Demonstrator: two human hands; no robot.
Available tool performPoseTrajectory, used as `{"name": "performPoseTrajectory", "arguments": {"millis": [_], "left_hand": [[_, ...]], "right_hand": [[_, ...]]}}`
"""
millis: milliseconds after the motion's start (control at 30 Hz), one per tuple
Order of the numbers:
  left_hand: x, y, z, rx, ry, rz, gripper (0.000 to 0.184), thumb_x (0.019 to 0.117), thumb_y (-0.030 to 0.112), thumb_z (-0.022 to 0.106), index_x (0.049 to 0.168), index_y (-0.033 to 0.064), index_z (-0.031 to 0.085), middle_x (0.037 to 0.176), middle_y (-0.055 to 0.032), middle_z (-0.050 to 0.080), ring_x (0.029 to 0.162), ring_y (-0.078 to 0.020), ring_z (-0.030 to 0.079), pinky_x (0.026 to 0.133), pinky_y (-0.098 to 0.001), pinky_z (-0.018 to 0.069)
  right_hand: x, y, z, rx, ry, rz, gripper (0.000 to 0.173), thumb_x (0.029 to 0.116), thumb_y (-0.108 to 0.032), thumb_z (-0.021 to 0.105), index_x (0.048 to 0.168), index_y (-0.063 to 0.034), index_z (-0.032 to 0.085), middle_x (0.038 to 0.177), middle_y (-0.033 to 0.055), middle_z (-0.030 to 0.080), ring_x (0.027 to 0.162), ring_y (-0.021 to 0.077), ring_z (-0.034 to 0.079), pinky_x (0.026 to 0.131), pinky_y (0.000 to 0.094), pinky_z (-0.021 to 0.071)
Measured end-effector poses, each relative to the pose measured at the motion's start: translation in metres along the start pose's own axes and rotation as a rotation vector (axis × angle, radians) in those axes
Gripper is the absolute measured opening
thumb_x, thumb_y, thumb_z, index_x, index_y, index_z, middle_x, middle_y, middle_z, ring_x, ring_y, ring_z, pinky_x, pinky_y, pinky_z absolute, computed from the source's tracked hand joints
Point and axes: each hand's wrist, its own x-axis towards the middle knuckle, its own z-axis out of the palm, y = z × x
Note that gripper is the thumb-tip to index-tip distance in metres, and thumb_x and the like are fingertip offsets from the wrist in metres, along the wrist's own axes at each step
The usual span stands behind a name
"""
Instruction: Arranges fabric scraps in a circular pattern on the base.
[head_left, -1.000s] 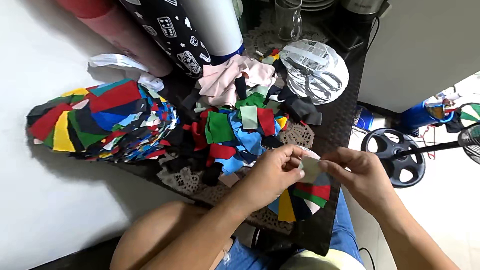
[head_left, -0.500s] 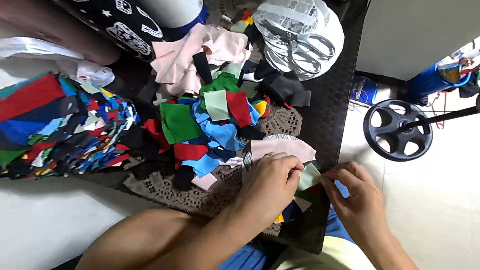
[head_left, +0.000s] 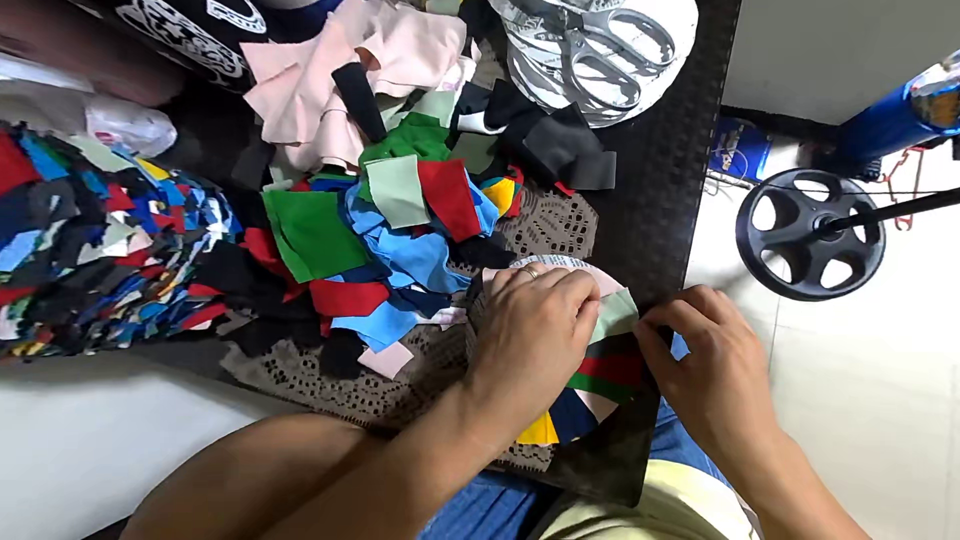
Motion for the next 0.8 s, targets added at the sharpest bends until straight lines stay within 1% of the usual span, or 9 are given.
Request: {"name": "performPoseTrajectory", "arguments": {"millis": [133,267,467,533,600,633,700,733,800], "left_hand": [[0.001,-0.001,0.000,0.017,0.001,0.004,0.013,0.0932,0.021,0.069,0.085,0.0120,0.072,0.075,-0.0005,0.068,0.072,-0.0173,0.065,0.078,-0.0450,0.0482],[0.003,-0.001,-0.002,0.022,0.004,0.027,0.014,0.0934,0.022,0.069,0.084,0.0123,0.072,0.074,0.0002,0.067,0.072,-0.0168,0.063,0.079,-0.0445,0.0464],[0.005,-0.002,0.000,0.041,-0.003,0.070,0.013,0.0927,0.019,0.069,0.083,0.0105,0.071,0.075,-0.0031,0.068,0.072,-0.0199,0.064,0.082,-0.0465,0.0468],[0.005,-0.003,0.001,0.044,-0.005,0.076,0.013,0.0928,0.018,0.069,0.083,0.0103,0.071,0.074,-0.0032,0.067,0.071,-0.0199,0.063,0.083,-0.0466,0.0465],[0.005,-0.003,0.002,0.045,0.003,0.084,0.013,0.0929,0.018,0.069,0.083,0.0104,0.072,0.074,-0.0029,0.067,0.071,-0.0195,0.063,0.084,-0.0465,0.0462],[0.005,-0.004,0.002,0.047,0.006,0.088,0.012,0.0930,0.018,0.069,0.084,0.0104,0.072,0.074,-0.0029,0.068,0.071,-0.0196,0.063,0.084,-0.0466,0.0462],[0.005,-0.004,0.001,0.044,0.006,0.096,0.012,0.0935,0.018,0.068,0.085,0.0103,0.073,0.075,-0.0033,0.068,0.071,-0.0199,0.064,0.085,-0.0466,0.0461],[0.006,-0.005,0.002,0.041,0.006,0.100,0.012,0.0937,0.018,0.068,0.085,0.0100,0.073,0.075,-0.0035,0.068,0.071,-0.0201,0.064,0.086,-0.0468,0.0464],[0.006,-0.005,0.002,0.030,0.006,0.108,0.012,0.0938,0.017,0.068,0.085,0.0092,0.073,0.075,-0.0041,0.068,0.071,-0.0205,0.063,0.085,-0.0475,0.0465]], "right_hand": [[0.002,0.000,-0.001,-0.004,-0.016,0.001,0.017,0.0906,-0.022,0.065,0.080,-0.0109,0.074,0.082,0.0053,0.067,0.082,0.0220,0.065,0.070,0.0372,0.0517],[0.003,-0.001,-0.002,-0.016,-0.033,0.003,0.018,0.0909,-0.021,0.065,0.080,-0.0106,0.073,0.081,0.0051,0.066,0.081,0.0212,0.065,0.068,0.0364,0.0516],[0.005,-0.001,-0.003,-0.023,-0.040,-0.006,0.016,0.0900,-0.020,0.066,0.079,-0.0099,0.073,0.081,0.0058,0.067,0.079,0.0216,0.065,0.067,0.0366,0.0522],[0.005,0.001,-0.007,0.034,-0.055,0.014,0.013,0.0899,-0.019,0.068,0.083,-0.0085,0.072,0.082,0.0060,0.066,0.078,0.0198,0.064,0.066,0.0352,0.0522],[0.006,0.009,-0.015,0.130,-0.052,0.041,0.011,0.0914,-0.019,0.067,0.091,-0.0086,0.072,0.085,0.0042,0.066,0.076,0.0122,0.063,0.065,0.0274,0.0520],[0.006,0.014,-0.019,0.162,-0.037,0.047,0.011,0.0928,-0.018,0.066,0.095,-0.0085,0.071,0.088,0.0035,0.066,0.077,0.0087,0.063,0.065,0.0237,0.0525],[0.006,0.022,-0.021,0.173,0.013,0.045,0.013,0.0943,-0.016,0.063,0.099,-0.0088,0.072,0.095,0.0036,0.067,0.084,0.0072,0.063,0.070,0.0223,0.0522],[0.005,0.024,-0.021,0.172,0.030,0.034,0.014,0.0951,-0.016,0.062,0.100,-0.0093,0.074,0.101,0.0052,0.068,0.091,0.0093,0.063,0.075,0.0245,0.0520],[0.004,0.025,-0.018,0.178,0.033,0.002,0.016,0.0967,-0.017,0.061,0.099,-0.0113,0.076,0.114,0.0081,0.067,0.105,0.0155,0.062,0.087,0.0308,0.0517]]}}
